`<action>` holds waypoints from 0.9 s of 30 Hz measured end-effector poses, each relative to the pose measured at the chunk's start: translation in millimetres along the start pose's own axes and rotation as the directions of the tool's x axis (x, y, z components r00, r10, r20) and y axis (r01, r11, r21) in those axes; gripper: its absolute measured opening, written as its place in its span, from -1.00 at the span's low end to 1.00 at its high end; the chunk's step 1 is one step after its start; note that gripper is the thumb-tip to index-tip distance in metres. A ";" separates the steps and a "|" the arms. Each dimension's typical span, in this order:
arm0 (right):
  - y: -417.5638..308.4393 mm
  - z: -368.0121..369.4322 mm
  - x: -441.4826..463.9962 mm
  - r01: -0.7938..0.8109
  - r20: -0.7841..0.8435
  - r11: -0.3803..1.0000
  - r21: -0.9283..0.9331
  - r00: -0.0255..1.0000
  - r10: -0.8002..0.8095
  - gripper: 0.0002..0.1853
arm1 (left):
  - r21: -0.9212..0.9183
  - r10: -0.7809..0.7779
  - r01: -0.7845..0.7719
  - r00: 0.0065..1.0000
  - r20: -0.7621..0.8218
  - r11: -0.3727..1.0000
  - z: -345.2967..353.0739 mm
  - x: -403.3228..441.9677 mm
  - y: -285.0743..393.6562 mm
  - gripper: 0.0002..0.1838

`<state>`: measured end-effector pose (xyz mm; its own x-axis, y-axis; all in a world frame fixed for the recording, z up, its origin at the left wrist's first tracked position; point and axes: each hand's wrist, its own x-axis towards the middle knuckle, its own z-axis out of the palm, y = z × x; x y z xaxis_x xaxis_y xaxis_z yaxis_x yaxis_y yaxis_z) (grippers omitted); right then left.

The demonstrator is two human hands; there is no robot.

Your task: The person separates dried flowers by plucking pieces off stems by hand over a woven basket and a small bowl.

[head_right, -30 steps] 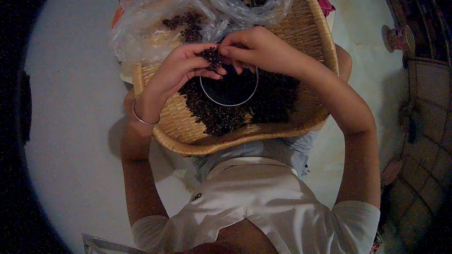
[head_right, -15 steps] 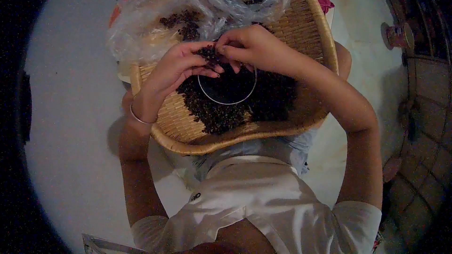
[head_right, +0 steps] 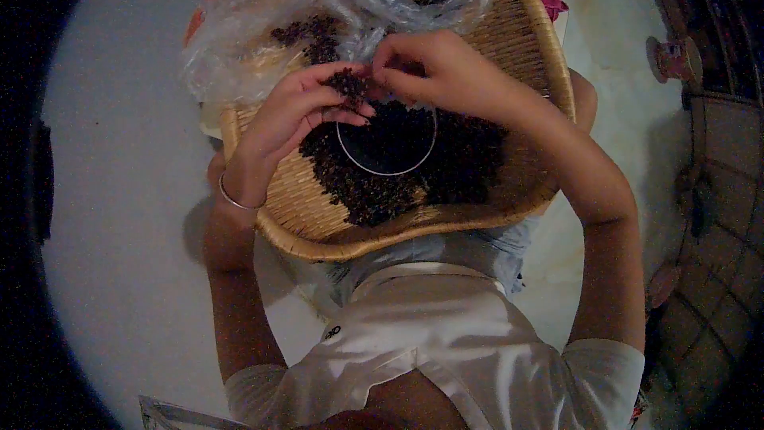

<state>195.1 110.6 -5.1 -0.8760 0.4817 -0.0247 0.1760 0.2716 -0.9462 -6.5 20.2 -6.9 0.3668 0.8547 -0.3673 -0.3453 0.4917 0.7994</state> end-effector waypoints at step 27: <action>-220.1 0.2 -178.8 0.855 -0.243 0.510 -0.093 0.477 -0.844 -0.95 | 0.126 0.085 -0.091 0.995 0.051 0.988 13.4 -18.3 9.5 -0.61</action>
<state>312.9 -35.4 207.5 -0.4577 0.2029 0.8657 -0.6176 0.6279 -0.4737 -5.0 6.9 13.7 0.3794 0.8838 -0.2736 -0.2655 0.3873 0.8829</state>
